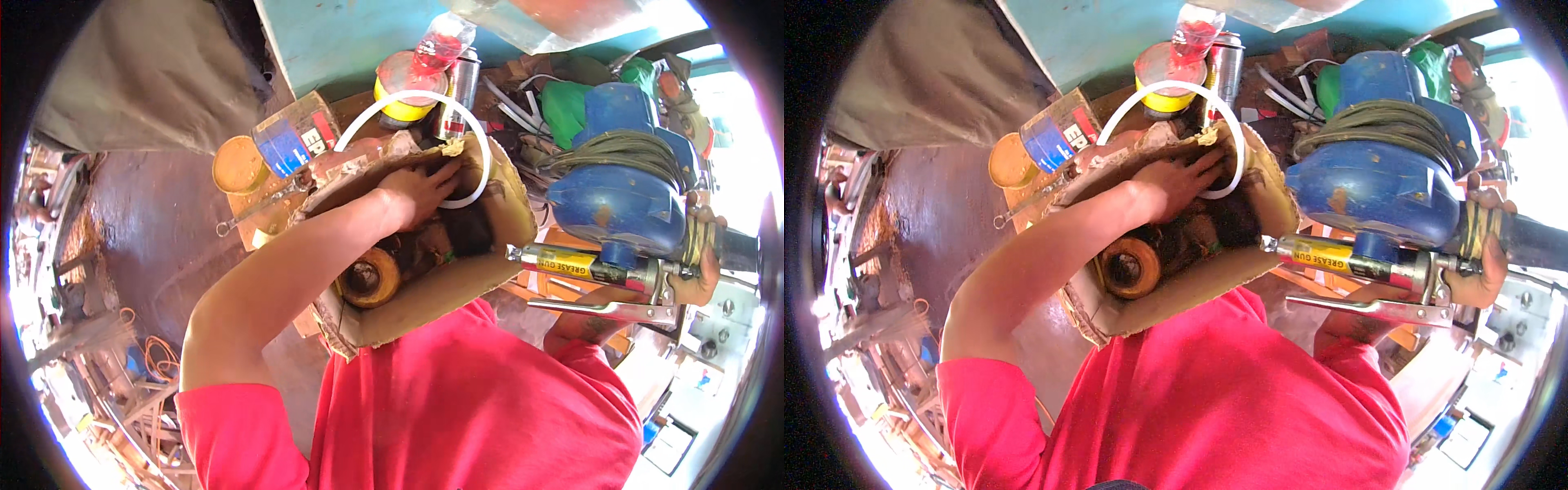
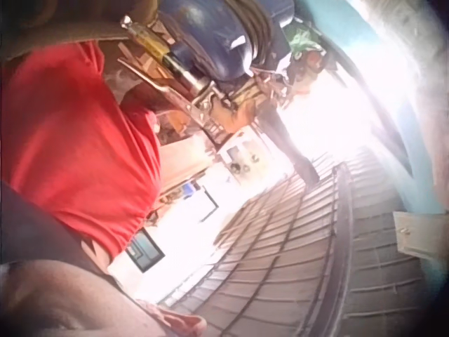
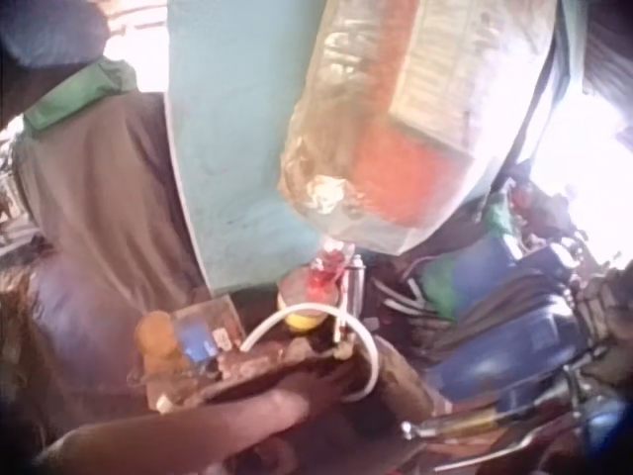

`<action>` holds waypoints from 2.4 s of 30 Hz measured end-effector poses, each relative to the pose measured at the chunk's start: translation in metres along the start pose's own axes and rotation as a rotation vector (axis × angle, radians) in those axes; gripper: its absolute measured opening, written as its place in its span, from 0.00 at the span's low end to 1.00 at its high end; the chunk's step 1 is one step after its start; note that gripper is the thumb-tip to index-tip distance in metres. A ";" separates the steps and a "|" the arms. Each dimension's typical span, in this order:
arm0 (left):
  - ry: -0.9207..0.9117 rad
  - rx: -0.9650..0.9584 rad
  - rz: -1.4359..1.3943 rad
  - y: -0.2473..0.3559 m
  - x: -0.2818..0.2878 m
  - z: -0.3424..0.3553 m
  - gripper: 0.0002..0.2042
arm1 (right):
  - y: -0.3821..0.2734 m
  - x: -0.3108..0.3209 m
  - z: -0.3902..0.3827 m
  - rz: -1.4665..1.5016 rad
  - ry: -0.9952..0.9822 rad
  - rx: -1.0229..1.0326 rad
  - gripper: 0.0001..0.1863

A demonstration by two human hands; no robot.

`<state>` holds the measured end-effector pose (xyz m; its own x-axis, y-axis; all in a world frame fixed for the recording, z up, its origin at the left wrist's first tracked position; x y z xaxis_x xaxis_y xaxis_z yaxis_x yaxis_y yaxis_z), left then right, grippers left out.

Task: The person handles a small metal bit, walks to a bench grinder, and holds the bit against the spinning grinding wheel to sharpen or reshape it.

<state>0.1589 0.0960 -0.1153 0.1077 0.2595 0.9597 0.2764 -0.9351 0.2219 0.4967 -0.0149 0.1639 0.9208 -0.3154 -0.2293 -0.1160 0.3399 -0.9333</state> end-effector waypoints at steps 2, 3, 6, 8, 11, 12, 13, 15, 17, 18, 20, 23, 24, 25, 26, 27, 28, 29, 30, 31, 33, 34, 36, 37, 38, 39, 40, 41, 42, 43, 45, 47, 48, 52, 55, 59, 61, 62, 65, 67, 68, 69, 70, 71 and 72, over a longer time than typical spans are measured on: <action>-0.033 0.018 -0.051 -0.006 -0.009 -0.003 0.36 | 0.005 -0.010 0.001 0.119 -0.132 -0.008 0.31; -0.040 0.010 -0.044 -0.006 -0.012 -0.002 0.36 | 0.009 -0.008 -0.001 0.122 -0.121 -0.003 0.31; -0.147 0.022 -0.080 -0.002 -0.008 0.002 0.36 | 0.004 0.013 -0.009 -0.140 0.032 0.128 0.30; -0.216 0.154 -0.229 -0.014 -0.020 -0.001 0.36 | 0.003 0.011 -0.013 -0.154 -0.008 0.138 0.30; -0.174 0.147 -0.054 -0.005 -0.018 -0.001 0.35 | 0.002 0.011 -0.018 -0.203 -0.032 0.160 0.30; -0.145 0.142 -0.126 -0.003 -0.017 0.005 0.33 | 0.000 0.012 -0.020 -0.222 -0.034 0.165 0.30; -0.149 0.141 -0.122 -0.002 -0.020 0.005 0.33 | 0.001 0.014 -0.020 -0.234 -0.032 0.169 0.30; 0.069 -0.053 0.193 0.013 -0.006 0.006 0.33 | 0.002 0.016 -0.022 -0.260 -0.037 0.177 0.30; 0.119 -0.052 0.166 0.010 -0.001 0.002 0.32 | 0.001 0.019 -0.022 -0.296 -0.045 0.188 0.30; 0.173 -0.052 0.137 0.008 0.004 0.000 0.31 | 0.001 0.020 -0.021 -0.326 -0.051 0.194 0.30; 0.035 -0.009 -0.061 0.004 0.024 0.011 0.31 | -0.006 0.031 -0.021 -0.448 -0.060 0.202 0.30; -0.130 0.032 -0.138 0.002 0.004 0.016 0.32 | -0.013 0.015 -0.026 -0.765 -0.155 0.407 0.30; -0.152 0.021 -0.027 0.001 -0.005 0.018 0.32 | -0.011 -0.007 -0.031 -0.874 -0.191 0.564 0.30; -0.181 0.033 -0.027 0.002 -0.014 0.008 0.32 | 0.001 -0.023 -0.037 -0.942 -0.210 0.713 0.30; -0.195 0.082 -0.047 0.007 -0.021 0.002 0.33 | -0.004 -0.018 -0.026 -0.713 -0.141 0.440 0.28; -0.210 0.132 -0.068 0.012 -0.027 -0.006 0.34 | -0.003 -0.012 -0.022 -0.572 -0.092 0.322 0.28; -0.210 0.117 -0.067 0.021 -0.020 -0.019 0.34 | -0.006 -0.009 -0.022 -0.483 -0.072 0.287 0.28; -0.185 0.134 -0.169 0.029 -0.009 -0.034 0.33 | -0.008 -0.006 -0.022 -0.440 -0.062 0.266 0.29; -0.163 0.168 -0.268 0.030 -0.001 -0.047 0.33 | -0.006 -0.005 -0.021 -0.398 -0.055 0.248 0.29; -0.161 0.181 -0.265 0.023 -0.001 -0.050 0.33 | -0.004 -0.003 -0.020 -0.362 -0.050 0.230 0.29; -0.095 0.176 -0.551 0.003 -0.004 -0.044 0.24 | 0.000 0.003 -0.019 -0.301 -0.040 0.200 0.29; 0.046 0.112 -0.583 -0.003 0.013 -0.030 0.18 | 0.002 0.005 -0.019 -0.286 -0.033 0.181 0.29; 0.243 0.177 -0.526 -0.021 0.018 -0.024 0.12 | 0.008 -0.002 -0.018 -0.230 -0.039 0.151 0.29; 0.313 0.244 -0.465 -0.024 0.027 -0.016 0.10 | 0.007 -0.003 -0.018 -0.215 -0.037 0.139 0.29; 0.320 0.237 -0.473 -0.024 0.031 -0.002 0.10 | 0.007 -0.002 -0.018 -0.206 -0.028 0.128 0.29; 0.274 0.235 -0.430 -0.022 0.032 0.014 0.09 | 0.005 -0.002 -0.019 -0.204 -0.022 0.118 0.30; 0.224 0.235 -0.382 -0.020 0.032 0.028 0.08 | 0.003 0.002 -0.021 -0.190 -0.008 0.105 0.30; 0.226 0.236 -0.380 -0.019 0.030 0.037 0.08 | 0.003 0.002 -0.021 -0.166 0.000 0.088 0.30; 0.146 0.264 -0.320 -0.017 0.022 0.047 0.07 | 0.001 0.003 -0.022 -0.142 0.008 0.071 0.30; 0.058 0.311 -0.248 -0.023 0.011 0.043 0.06 | 0.004 -0.002 -0.021 -0.088 0.006 0.040 0.30; 0.151 0.365 -0.248 -0.033 -0.009 0.038 0.07 | 0.012 -0.011 -0.022 -0.013 0.008 -0.058 0.30; 0.183 0.362 -0.297 -0.037 -0.014 0.037 0.07 | 0.008 -0.019 -0.020 0.017 0.004 -0.136 0.31; 0.181 0.336 -0.330 -0.038 -0.014 0.036 0.07 | 0.008 -0.024 -0.022 0.017 0.007 -0.161 0.31; 0.258 0.249 -0.409 -0.026 0.013 0.019 0.10 | 0.012 -0.011 -0.016 0.066 -0.031 -0.155 0.30; 0.395 0.226 -0.522 -0.017 0.067 -0.004 0.08 | 0.013 -0.007 -0.015 0.106 -0.009 -0.086 0.29; 0.314 0.431 -0.750 -0.016 0.106 -0.060 0.10 | 0.015 -0.002 -0.018 0.147 0.069 -0.096 0.30; 0.782 0.461 -1.455 -0.026 0.099 -0.091 0.10 | 0.011 -0.013 -0.009 0.026 -0.087 -0.011 0.30; 0.782 0.463 -1.452 -0.028 0.101 -0.100 0.10 | 0.012 -0.014 -0.014 -0.002 -0.091 0.001 0.31; 0.822 0.469 -1.602 -0.026 0.101 -0.115 0.10 | 0.008 -0.008 -0.024 -0.087 -0.065 0.056 0.32; 0.872 0.484 -1.848 -0.024 0.094 -0.116 0.12 | 0.005 -0.003 -0.027 -0.137 -0.056 0.081 0.33; 0.907 0.411 -1.920 -0.024 0.091 -0.118 0.15 | 0.006 -0.002 -0.028 -0.157 -0.055 0.097 0.34; 0.914 0.414 -1.912 -0.022 0.093 -0.120 0.15 | 0.004 0.002 -0.026 -0.175 -0.055 0.114 0.34; 0.915 0.404 -1.932 -0.018 0.095 -0.115 0.17 | 0.002 0.005 -0.027 -0.200 -0.051 0.129 0.35; 0.913 0.391 -1.953 -0.013 0.097 -0.110 0.20 | 0.000 0.005 -0.031 -0.237 -0.049 0.147 0.35; 0.919 0.353 -1.940 -0.010 0.101 -0.103 0.19 | -0.004 0.009 -0.030 -0.266 -0.050 0.168 0.36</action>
<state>0.0683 0.1062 -0.0030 -0.7784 0.3099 -0.5460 -0.4258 0.3784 0.8219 0.4938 -0.0459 0.1573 0.9283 -0.3703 0.0346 0.1908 0.3944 -0.8989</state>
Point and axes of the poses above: each hand's wrist, its own z-axis towards the middle knuckle, its own x-axis out of the back of the hand, y = z × x, the point moved 8 cm from there along z, towards the middle knuckle, and after that the axes turned 12 degrees about -x, right-handed, at the moved point
